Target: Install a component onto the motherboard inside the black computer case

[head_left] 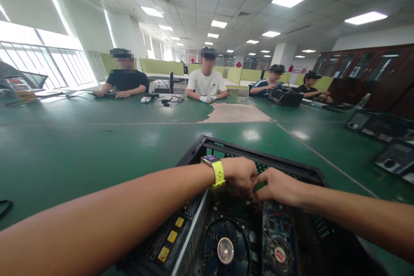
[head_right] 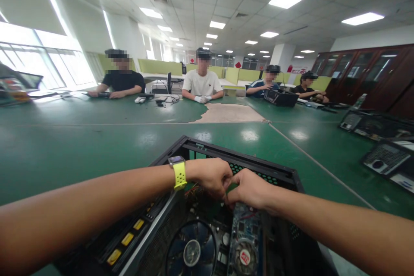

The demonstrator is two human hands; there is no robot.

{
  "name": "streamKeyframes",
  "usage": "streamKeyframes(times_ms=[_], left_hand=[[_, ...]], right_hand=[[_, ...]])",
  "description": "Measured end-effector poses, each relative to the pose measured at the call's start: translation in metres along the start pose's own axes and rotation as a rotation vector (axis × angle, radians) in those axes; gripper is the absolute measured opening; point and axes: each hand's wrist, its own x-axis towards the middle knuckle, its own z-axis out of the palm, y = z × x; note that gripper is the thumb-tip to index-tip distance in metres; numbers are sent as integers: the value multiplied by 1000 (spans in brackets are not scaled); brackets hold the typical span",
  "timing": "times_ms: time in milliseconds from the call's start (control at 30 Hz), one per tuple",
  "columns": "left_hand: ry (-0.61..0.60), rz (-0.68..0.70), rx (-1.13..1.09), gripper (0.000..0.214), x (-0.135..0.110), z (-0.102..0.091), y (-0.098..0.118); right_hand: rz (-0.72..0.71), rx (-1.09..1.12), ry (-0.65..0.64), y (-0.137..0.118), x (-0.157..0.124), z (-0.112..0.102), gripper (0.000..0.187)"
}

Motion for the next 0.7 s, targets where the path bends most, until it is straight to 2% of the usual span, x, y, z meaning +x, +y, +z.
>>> streamKeyframes(times_ms=[100,167,233,300,400,467,533,600,700], left_hand=[[24,-97,-54,6,-6,5,-6],[61,-116,-103,8,-9,8,-11],[109,-101,-187,8,-8,11,-15],[153,-66,-213,14,-8,13,-17],[179,-96,39,24,-9,14,-17],[101,-145,221,30,-10,16,-15],[-27,-144,338,37,-7,22,-11],[-110,-149,441,41,1,32,-7],[-105,-232,604,41,24,51,-4]], right_hand=[[-35,259,-29,8,2,7,16],[-56,230,-109,13,8,6,24],[-64,71,-172,15,15,3,32],[-95,-168,-168,14,22,4,29],[-85,-612,-69,6,24,13,20],[-31,-868,4,0,23,24,24],[14,-1030,20,-5,24,35,29],[18,-1107,-20,-8,29,45,33],[-19,-1123,-36,-12,40,52,36]])
